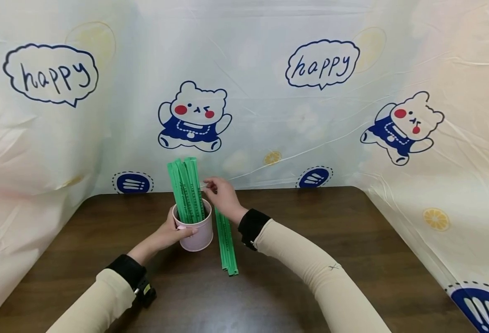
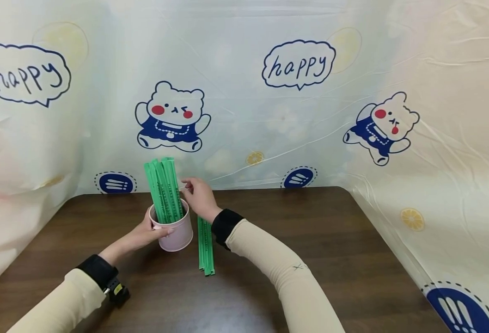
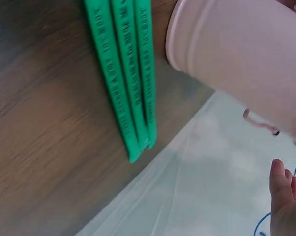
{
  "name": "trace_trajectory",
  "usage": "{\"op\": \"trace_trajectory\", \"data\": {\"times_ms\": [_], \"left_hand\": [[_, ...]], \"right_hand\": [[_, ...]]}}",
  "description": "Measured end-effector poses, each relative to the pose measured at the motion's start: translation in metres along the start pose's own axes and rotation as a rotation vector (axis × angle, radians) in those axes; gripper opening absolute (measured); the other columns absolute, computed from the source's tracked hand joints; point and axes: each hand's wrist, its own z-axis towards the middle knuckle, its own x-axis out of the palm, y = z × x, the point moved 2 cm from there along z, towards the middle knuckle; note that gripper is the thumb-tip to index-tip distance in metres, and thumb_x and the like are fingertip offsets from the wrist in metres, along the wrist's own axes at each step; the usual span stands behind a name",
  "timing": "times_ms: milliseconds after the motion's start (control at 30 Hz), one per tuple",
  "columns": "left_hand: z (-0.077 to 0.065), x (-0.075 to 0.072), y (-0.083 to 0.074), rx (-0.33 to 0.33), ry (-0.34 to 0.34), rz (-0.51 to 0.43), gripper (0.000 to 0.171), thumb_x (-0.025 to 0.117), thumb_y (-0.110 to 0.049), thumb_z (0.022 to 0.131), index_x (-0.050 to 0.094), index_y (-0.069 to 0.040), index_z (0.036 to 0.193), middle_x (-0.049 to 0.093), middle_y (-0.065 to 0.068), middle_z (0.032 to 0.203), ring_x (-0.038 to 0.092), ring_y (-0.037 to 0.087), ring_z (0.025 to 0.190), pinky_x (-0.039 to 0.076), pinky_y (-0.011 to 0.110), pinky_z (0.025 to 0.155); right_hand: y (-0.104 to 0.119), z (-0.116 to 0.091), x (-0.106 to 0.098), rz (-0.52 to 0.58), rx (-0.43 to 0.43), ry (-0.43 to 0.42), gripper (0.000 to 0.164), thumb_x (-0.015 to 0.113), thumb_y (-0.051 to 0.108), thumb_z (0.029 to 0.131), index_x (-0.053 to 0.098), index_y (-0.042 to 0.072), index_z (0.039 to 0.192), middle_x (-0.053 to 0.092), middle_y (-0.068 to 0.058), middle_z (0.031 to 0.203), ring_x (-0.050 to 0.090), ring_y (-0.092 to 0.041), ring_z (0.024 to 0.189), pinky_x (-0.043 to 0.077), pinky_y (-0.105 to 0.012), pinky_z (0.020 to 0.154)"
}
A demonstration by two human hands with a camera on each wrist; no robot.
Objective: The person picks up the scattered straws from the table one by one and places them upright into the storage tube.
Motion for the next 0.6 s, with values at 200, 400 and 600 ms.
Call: {"op": "trace_trajectory", "data": {"times_ms": [200, 400, 600], "left_hand": [[0.0, -0.001, 0.0, -0.015, -0.008, 0.005, 0.106, 0.07, -0.024, 0.091, -0.009, -0.001, 0.157, 0.012, 0.032, 0.158, 0.03, 0.05, 0.141, 0.029, 0.073, 0.117], [0.0, -0.001, 0.0, -0.01, 0.0, 0.006, 0.108, 0.071, -0.024, 0.091, -0.01, -0.002, 0.158, 0.011, 0.032, 0.16, 0.029, 0.051, 0.142, 0.028, 0.074, 0.117], [0.0, -0.001, 0.0, -0.021, 0.007, 0.009, 0.109, 0.072, -0.026, 0.091, -0.012, -0.001, 0.158, 0.01, 0.032, 0.16, 0.03, 0.051, 0.142, 0.028, 0.074, 0.117]], "right_hand": [[-0.02, -0.003, -0.008, -0.01, 0.055, -0.028, 0.03, 0.057, 0.006, 0.103, 0.062, -0.003, 0.131, 0.067, -0.021, 0.118, 0.064, -0.032, 0.11, 0.054, -0.04, 0.095], [-0.042, -0.012, -0.006, -0.077, 0.165, 0.019, 0.03, 0.06, 0.0, 0.098, 0.063, -0.007, 0.127, 0.067, -0.02, 0.108, 0.063, -0.025, 0.094, 0.052, -0.031, 0.083], [-0.062, -0.026, 0.003, -0.046, 0.389, 0.119, 0.033, 0.06, -0.003, 0.096, 0.062, -0.01, 0.128, 0.068, -0.024, 0.114, 0.067, -0.024, 0.079, 0.056, -0.027, 0.066]]}}
